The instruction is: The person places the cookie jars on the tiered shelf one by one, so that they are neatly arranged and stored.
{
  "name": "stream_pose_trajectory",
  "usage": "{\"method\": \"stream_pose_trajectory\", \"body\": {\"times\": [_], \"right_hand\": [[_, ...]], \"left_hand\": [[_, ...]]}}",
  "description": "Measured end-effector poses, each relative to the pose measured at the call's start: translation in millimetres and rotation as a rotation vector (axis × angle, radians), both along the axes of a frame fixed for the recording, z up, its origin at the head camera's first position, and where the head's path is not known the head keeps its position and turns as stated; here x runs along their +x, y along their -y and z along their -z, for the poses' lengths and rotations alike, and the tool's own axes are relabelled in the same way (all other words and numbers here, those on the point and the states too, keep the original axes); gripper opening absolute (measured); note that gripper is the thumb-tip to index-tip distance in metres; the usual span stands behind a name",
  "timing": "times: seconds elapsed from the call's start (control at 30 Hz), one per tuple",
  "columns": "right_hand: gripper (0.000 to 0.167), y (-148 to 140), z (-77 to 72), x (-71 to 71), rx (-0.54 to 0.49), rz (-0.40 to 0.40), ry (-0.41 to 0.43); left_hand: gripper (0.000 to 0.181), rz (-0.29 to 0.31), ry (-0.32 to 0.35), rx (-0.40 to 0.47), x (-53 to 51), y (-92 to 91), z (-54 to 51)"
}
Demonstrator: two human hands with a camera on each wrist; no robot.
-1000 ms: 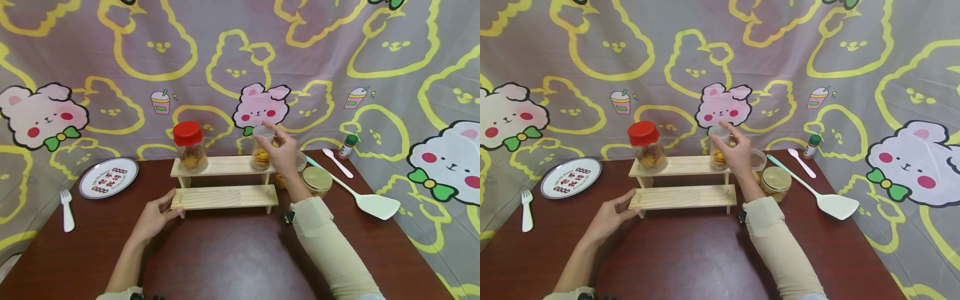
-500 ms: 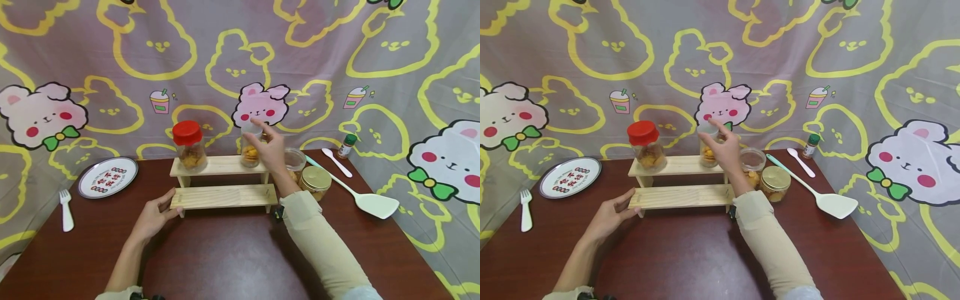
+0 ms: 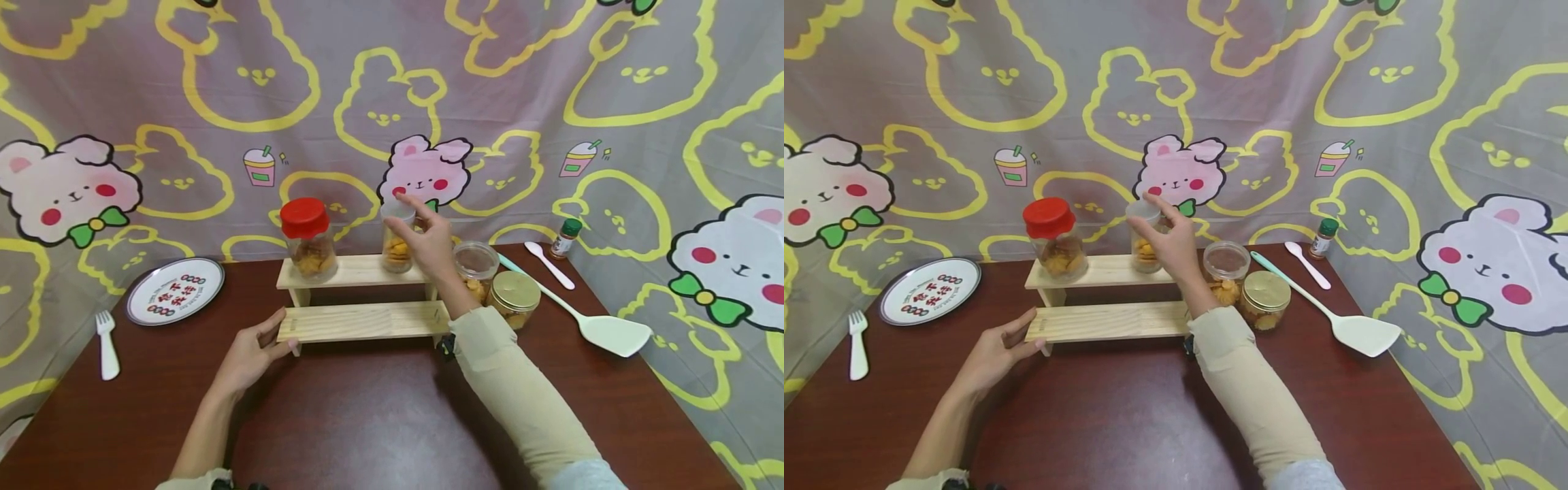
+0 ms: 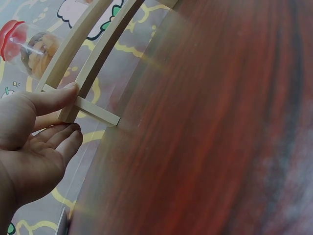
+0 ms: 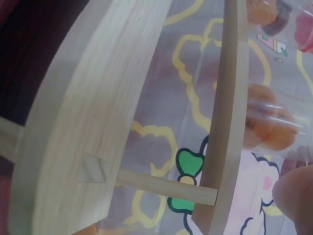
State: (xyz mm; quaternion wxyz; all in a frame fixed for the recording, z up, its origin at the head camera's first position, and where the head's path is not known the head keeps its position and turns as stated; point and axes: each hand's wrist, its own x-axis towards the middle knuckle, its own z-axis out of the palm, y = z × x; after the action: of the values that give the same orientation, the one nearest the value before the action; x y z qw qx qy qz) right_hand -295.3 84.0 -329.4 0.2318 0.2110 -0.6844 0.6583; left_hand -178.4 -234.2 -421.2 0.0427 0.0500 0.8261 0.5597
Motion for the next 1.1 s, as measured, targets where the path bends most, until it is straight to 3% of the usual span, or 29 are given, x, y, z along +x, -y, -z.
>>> {"method": "stream_pose_trajectory", "body": {"times": [0.47, 0.7, 0.9, 1.1], "right_hand": [[0.048, -12.1, -5.1, -1.3, 0.094, -0.065, 0.082], [0.052, -27.8, 0.8, 0.4, 0.108, -0.063, 0.09], [0.051, -44.2, 6.1, 8.8, 0.117, -0.039, 0.104], [0.049, -55.8, -6.5, 33.0, 0.154, -0.028, 0.136]], "left_hand": [[0.077, -0.003, -0.011, -0.003, -2.2, 1.3, 4.5], [0.077, -0.003, 0.001, -0.011, -2.5, 2.8, 3.4], [0.077, 0.003, -0.002, -0.019, -2.6, 2.1, 2.4], [0.076, 0.005, -0.015, -0.017, -2.8, 2.6, 4.3]]}}
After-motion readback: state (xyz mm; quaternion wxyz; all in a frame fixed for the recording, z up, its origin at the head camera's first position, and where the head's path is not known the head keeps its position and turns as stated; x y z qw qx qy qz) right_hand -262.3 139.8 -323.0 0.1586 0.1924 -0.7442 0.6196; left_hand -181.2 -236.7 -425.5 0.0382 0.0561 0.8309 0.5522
